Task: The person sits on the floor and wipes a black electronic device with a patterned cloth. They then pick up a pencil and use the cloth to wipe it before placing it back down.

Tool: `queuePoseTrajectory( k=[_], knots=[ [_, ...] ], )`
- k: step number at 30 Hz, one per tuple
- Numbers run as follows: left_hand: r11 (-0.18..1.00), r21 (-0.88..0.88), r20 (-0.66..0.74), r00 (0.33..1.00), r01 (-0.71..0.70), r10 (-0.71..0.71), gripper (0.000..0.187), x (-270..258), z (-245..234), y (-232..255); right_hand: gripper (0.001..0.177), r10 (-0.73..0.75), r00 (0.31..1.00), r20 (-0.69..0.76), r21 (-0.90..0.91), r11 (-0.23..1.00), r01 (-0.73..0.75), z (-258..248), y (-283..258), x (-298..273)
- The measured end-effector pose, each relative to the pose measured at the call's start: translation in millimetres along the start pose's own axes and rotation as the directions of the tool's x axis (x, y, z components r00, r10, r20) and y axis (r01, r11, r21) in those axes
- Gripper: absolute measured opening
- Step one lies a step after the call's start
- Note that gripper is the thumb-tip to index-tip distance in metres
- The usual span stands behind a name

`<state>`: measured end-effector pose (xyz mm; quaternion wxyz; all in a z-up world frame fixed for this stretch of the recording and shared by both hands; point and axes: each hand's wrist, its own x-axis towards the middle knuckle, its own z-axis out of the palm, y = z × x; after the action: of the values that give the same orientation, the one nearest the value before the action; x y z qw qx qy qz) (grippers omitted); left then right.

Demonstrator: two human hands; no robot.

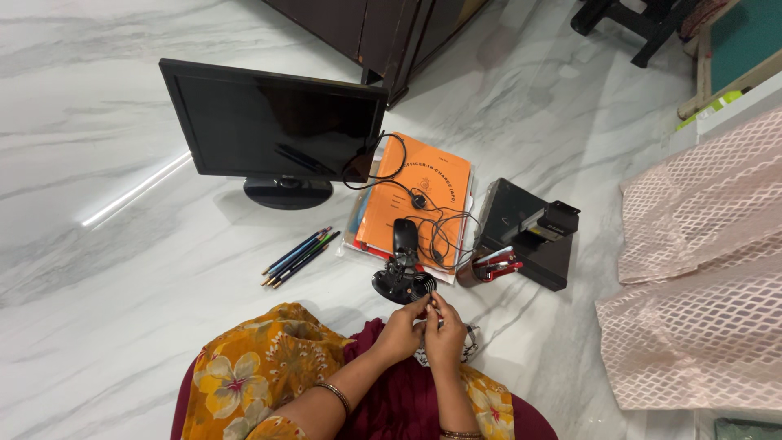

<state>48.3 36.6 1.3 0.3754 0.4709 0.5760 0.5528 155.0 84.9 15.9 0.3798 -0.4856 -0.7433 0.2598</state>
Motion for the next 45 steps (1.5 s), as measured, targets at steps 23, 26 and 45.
queuePoseTrajectory(
  k=[23, 26, 45],
  knots=[
    [0.992, 0.055, 0.005, 0.994, 0.112, -0.112, 0.069, -9.6, -6.6, 6.2, 0.038, 0.153, 0.988, -0.009, -0.029, 0.988, -0.153, -8.8, -3.2, -19.5],
    [0.977, 0.122, -0.042, 0.984, 0.176, -0.172, 0.066, -13.4, -9.9, 3.3, 0.031, 0.247, 0.964, 0.103, -0.135, 0.963, -0.232, -3.0, 6.4, -25.5],
    [0.814, 0.484, -0.250, 0.942, 0.322, -0.224, 0.023, 4.3, -139.1, 51.8, 0.028, -0.486, 0.797, 0.358, -0.130, 0.819, 0.558, 25.0, -81.0, -51.7]
  ],
)
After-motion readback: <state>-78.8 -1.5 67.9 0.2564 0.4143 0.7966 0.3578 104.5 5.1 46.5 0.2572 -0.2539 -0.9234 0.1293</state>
